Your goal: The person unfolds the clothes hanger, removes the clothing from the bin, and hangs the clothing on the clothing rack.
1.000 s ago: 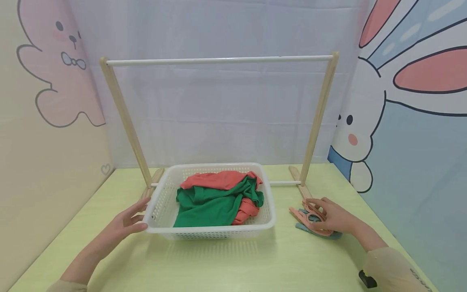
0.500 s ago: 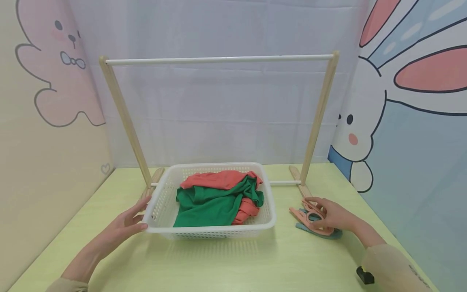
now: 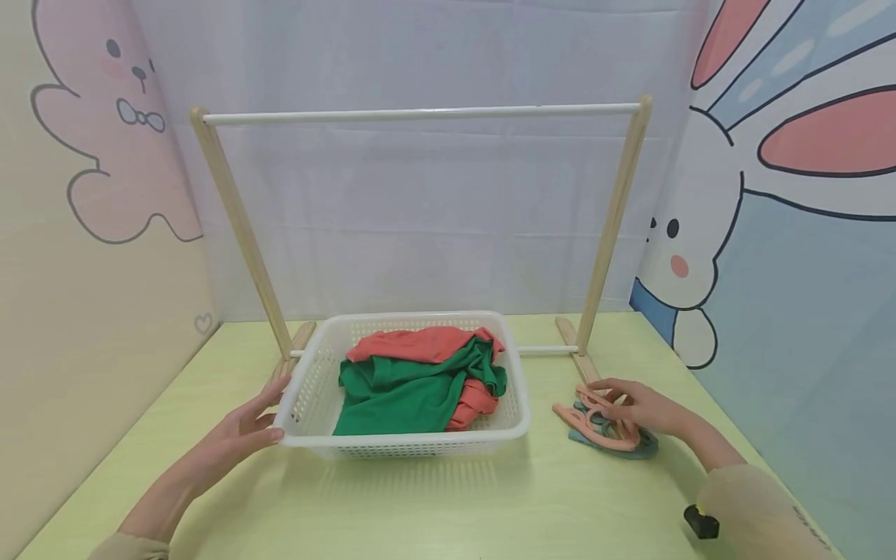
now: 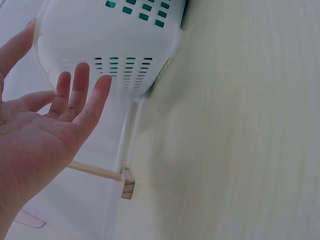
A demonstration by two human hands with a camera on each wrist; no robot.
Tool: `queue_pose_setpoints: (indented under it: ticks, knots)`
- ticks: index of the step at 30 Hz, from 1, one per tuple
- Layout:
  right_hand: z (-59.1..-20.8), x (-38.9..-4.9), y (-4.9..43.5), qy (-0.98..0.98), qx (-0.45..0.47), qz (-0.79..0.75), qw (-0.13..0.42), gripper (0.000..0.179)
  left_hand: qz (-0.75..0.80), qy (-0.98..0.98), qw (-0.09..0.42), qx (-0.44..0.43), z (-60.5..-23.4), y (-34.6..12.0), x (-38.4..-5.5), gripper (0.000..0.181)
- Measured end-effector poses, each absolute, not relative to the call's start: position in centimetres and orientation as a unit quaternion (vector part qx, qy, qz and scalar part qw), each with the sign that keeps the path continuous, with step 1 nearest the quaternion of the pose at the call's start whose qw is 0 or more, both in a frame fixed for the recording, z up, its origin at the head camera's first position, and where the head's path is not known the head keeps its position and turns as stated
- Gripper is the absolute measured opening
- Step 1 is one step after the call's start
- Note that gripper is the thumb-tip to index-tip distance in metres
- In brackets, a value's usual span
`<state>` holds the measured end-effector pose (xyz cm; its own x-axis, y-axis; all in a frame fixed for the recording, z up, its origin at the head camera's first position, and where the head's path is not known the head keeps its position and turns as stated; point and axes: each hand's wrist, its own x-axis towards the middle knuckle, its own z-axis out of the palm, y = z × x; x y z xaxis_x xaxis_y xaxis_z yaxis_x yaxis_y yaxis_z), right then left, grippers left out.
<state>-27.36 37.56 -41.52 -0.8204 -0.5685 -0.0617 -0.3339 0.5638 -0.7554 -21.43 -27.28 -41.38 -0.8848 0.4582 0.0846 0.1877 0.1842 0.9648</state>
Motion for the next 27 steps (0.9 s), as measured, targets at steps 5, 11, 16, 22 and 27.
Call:
queue_pose_setpoints:
  ticks: [5,11,16,22,27]
  knots:
    - [-41.4,-27.6,38.1,0.866,-0.256,-0.397,0.165,0.046,0.604,0.759,0.111,0.216,-41.6,-27.4,-21.5,0.077]
    - [-41.0,-27.4,38.3,0.862,-0.247,-0.402,0.183,0.048,0.602,0.761,0.111,0.214,-41.6,-27.4,-21.6,0.077]
    - [-40.6,-27.2,38.4,0.859,-0.24,-0.411,0.19,0.05,0.6,0.763,0.113,0.213,-41.5,-27.4,-21.6,0.077]
    - [-40.1,-27.1,38.3,0.863,-0.212,-0.42,0.185,0.057,0.6,0.762,0.113,0.215,-41.4,-27.4,-21.6,0.077]
    - [-39.9,-27.0,38.2,0.86,-0.211,-0.434,0.164,0.058,0.602,0.76,0.112,0.218,-41.5,-27.4,-21.5,0.077]
